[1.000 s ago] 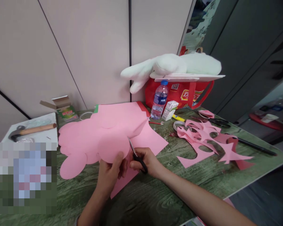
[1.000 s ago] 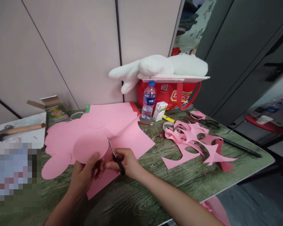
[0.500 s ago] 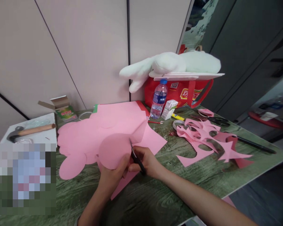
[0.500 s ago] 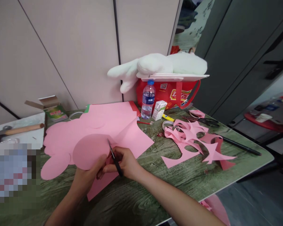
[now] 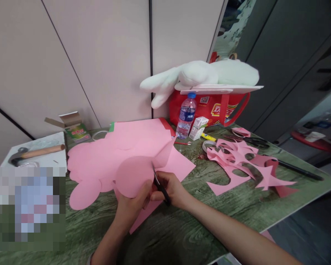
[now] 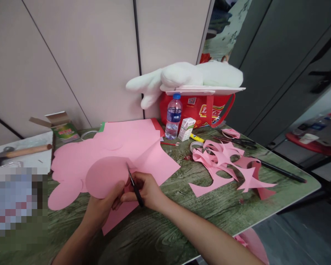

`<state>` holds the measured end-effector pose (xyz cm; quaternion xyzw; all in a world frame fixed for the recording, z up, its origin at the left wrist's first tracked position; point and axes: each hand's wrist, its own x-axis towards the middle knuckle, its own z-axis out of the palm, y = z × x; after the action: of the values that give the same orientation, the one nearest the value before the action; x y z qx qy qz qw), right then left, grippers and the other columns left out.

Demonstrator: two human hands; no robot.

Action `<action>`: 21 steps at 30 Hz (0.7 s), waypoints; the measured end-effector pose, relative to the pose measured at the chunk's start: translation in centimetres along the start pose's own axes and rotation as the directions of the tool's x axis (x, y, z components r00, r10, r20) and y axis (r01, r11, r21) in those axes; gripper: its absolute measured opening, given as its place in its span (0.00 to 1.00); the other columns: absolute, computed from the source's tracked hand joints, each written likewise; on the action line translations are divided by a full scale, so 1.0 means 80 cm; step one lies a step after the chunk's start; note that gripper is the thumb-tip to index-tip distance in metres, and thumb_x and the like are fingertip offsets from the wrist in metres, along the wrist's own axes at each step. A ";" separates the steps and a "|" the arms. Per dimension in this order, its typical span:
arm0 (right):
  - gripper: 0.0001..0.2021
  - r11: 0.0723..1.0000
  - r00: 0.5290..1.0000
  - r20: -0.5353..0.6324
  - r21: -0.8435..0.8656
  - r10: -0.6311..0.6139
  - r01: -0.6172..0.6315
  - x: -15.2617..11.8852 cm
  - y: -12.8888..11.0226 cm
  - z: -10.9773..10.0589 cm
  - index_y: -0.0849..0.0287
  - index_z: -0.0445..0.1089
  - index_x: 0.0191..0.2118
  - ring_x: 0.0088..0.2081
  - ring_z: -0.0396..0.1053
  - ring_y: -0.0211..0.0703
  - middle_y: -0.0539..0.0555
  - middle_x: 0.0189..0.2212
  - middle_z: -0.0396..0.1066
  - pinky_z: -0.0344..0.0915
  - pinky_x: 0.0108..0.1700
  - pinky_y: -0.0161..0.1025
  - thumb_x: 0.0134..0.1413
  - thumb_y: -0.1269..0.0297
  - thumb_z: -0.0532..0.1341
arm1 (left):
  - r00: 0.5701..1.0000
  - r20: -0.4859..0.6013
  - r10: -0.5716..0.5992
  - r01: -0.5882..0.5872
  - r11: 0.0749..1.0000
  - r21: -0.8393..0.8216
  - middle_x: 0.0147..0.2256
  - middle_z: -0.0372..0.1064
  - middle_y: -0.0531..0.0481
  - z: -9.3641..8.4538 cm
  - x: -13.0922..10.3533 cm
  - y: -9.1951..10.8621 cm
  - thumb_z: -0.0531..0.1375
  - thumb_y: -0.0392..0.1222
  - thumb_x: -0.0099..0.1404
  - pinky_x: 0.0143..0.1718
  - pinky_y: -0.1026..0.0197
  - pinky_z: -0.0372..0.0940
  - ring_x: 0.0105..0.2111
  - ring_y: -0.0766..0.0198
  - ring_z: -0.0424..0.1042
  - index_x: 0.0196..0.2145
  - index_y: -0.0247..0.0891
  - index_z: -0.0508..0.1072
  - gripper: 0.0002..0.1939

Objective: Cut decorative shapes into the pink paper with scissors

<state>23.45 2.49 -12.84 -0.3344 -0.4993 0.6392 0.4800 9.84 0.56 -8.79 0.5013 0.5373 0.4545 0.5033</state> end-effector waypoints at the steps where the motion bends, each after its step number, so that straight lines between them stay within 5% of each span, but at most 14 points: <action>1: 0.29 1.000 1.000 -0.002 -0.007 -0.002 0.002 0.000 0.001 0.000 0.61 0.64 0.26 0.22 0.54 0.32 0.43 0.18 0.61 0.48 0.24 0.32 0.19 0.51 0.77 | 1.000 -0.012 -0.002 0.002 1.000 -0.011 0.11 0.54 0.56 0.000 0.000 0.000 0.61 0.48 0.53 0.16 0.63 0.52 0.14 0.70 0.54 0.12 0.39 0.61 0.19; 21: 0.27 0.997 0.999 0.006 -0.076 -0.033 0.034 0.001 0.005 -0.003 0.60 0.65 0.25 0.21 0.52 0.32 0.43 0.18 0.58 0.45 0.23 0.32 0.25 0.47 0.75 | 0.999 0.053 -0.011 0.011 1.000 0.004 0.11 0.52 0.56 -0.006 0.010 -0.008 0.61 0.51 0.51 0.16 0.63 0.53 0.14 0.70 0.53 0.11 0.41 0.58 0.21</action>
<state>23.56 2.62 -13.27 -0.3424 -0.5298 0.6124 0.4765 9.34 1.30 -9.47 0.5112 0.5274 0.4374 0.5189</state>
